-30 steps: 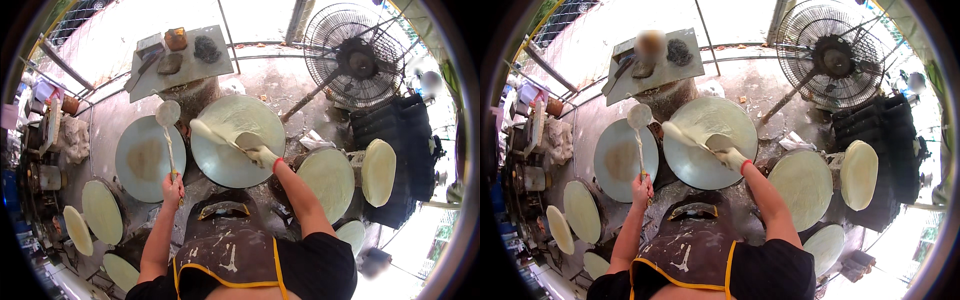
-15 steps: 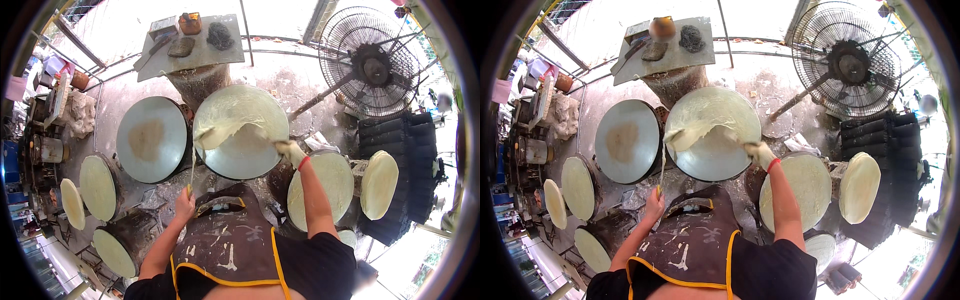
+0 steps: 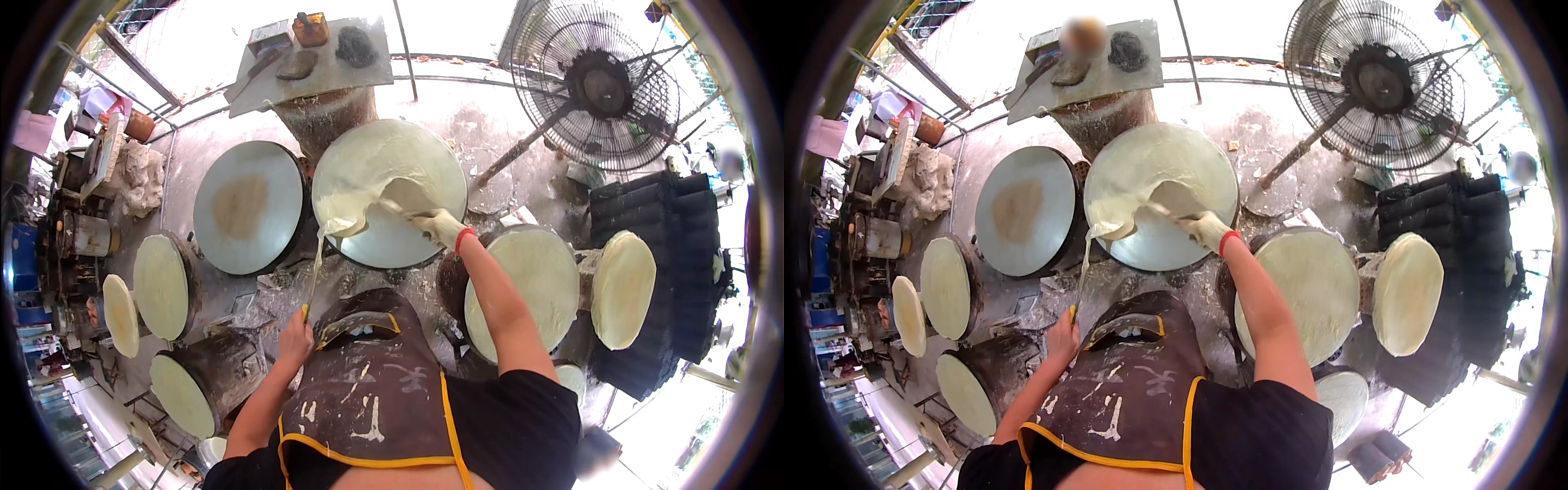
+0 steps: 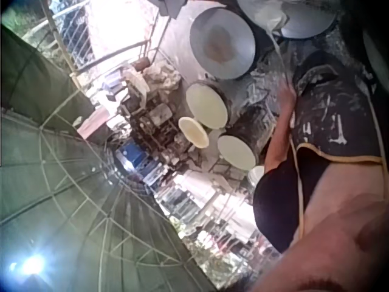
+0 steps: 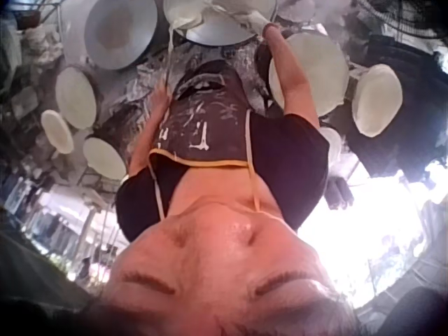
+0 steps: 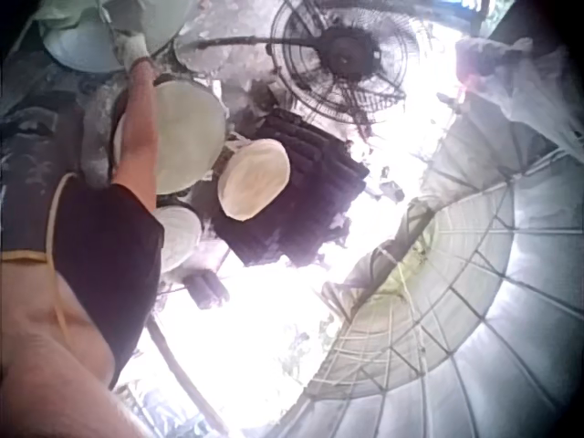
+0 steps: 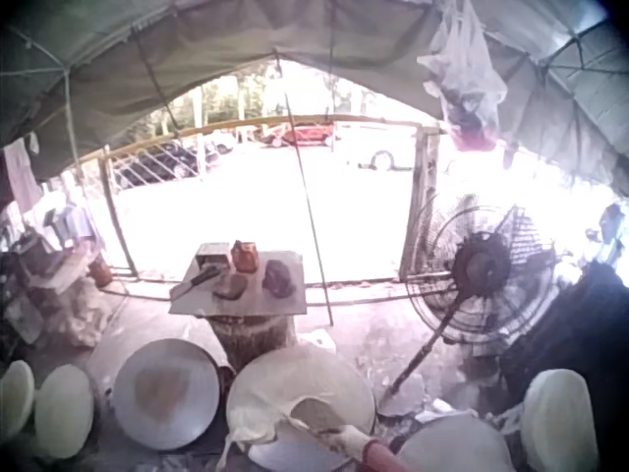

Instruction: The person pours batter onto multiple hot griddles, spreads it into thin circles, and flips the pancakes as they cook. They repeatedly scoop batter from a large metal bowl and manage several pancakes simultaneously across the cooking station.

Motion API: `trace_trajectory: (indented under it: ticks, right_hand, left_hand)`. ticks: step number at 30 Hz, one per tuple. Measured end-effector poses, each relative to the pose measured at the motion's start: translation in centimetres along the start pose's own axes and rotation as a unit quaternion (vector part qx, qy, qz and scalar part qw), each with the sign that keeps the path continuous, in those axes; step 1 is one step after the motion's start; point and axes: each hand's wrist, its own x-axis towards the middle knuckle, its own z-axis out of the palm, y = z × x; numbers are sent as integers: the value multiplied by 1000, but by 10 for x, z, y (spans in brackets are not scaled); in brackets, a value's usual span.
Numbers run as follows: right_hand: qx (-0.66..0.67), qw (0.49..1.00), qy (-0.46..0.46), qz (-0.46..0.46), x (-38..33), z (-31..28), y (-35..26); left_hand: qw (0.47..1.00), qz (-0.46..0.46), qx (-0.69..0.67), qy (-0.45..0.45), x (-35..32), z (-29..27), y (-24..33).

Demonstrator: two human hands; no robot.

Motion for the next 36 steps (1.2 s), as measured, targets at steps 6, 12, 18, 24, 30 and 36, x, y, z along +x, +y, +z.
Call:
trace_trajectory:
  ticks: [6, 12, 18, 24, 30, 36]
  right_hand:
    - [127, 984, 92, -83, -34, -6, 55]
    - [133, 990, 51, -14, -70, 64, 106]
    - [414, 901, 129, -4, -98, 198, 150]
    - [252, 936, 188, -160, -5, 322, 97]
    - [143, 856, 489, -84, 24, 431, 93]
    - [246, 866, 430, -75, 14, 380, 96]
  left_hand:
    - [1000, 23, -9, -19, -10, -4, -24]
    - [988, 89, -125, -9, 8, -20, -51]
    - [932, 100, -343, -53, 32, -70, -92]
    - [717, 57, -673, -171, 28, -166, -119]
    - [624, -14, -760, -180, -12, -194, -201]
    - [582, -17, -789, -196, -42, -179, -254]
